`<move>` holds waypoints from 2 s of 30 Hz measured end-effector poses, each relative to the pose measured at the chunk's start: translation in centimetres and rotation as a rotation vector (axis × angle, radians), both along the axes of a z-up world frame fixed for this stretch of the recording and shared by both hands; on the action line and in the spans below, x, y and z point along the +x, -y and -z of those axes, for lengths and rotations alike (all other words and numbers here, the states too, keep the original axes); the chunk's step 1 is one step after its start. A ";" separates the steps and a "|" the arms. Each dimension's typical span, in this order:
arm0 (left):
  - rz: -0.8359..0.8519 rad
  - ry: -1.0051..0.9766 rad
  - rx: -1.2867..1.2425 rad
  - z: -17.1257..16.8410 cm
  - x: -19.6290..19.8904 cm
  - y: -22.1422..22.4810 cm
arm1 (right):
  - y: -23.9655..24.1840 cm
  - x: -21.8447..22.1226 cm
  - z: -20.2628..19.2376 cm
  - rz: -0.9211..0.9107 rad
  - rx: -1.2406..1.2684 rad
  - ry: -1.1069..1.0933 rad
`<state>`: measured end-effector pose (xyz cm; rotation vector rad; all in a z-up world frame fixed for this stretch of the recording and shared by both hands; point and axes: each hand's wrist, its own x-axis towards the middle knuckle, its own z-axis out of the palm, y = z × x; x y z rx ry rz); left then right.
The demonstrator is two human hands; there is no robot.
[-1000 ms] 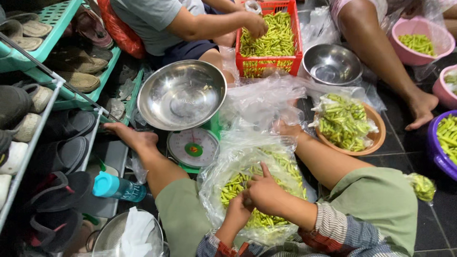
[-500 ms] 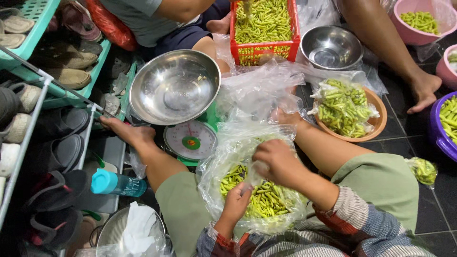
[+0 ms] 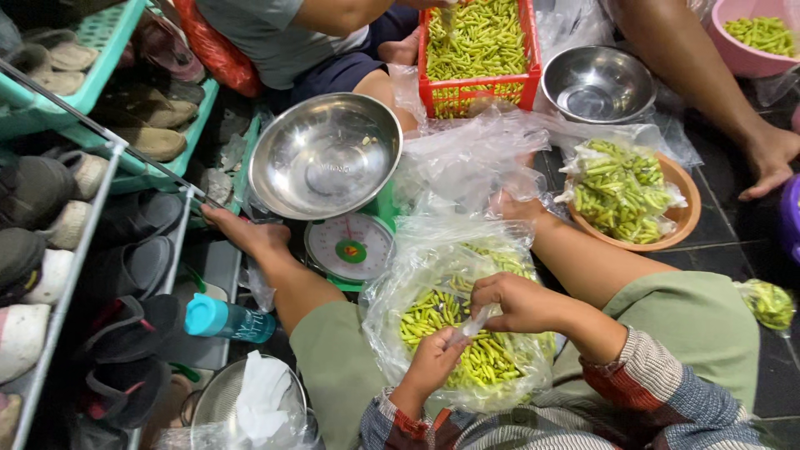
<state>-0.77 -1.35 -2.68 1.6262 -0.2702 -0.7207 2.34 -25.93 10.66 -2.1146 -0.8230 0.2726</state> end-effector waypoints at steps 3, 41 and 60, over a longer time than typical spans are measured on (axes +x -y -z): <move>0.028 0.097 0.119 1.9 0.1 -0.4 | -1.8 -0.9 -1.4 -0.042 -0.474 0.049; 0.003 -0.045 -0.151 -0.9 -1.1 -1.1 | 1.8 0.4 7.6 0.092 -0.346 0.322; 0.014 0.583 -0.015 1.5 -0.3 -1.1 | -1.0 -0.7 13.9 0.144 -0.574 0.270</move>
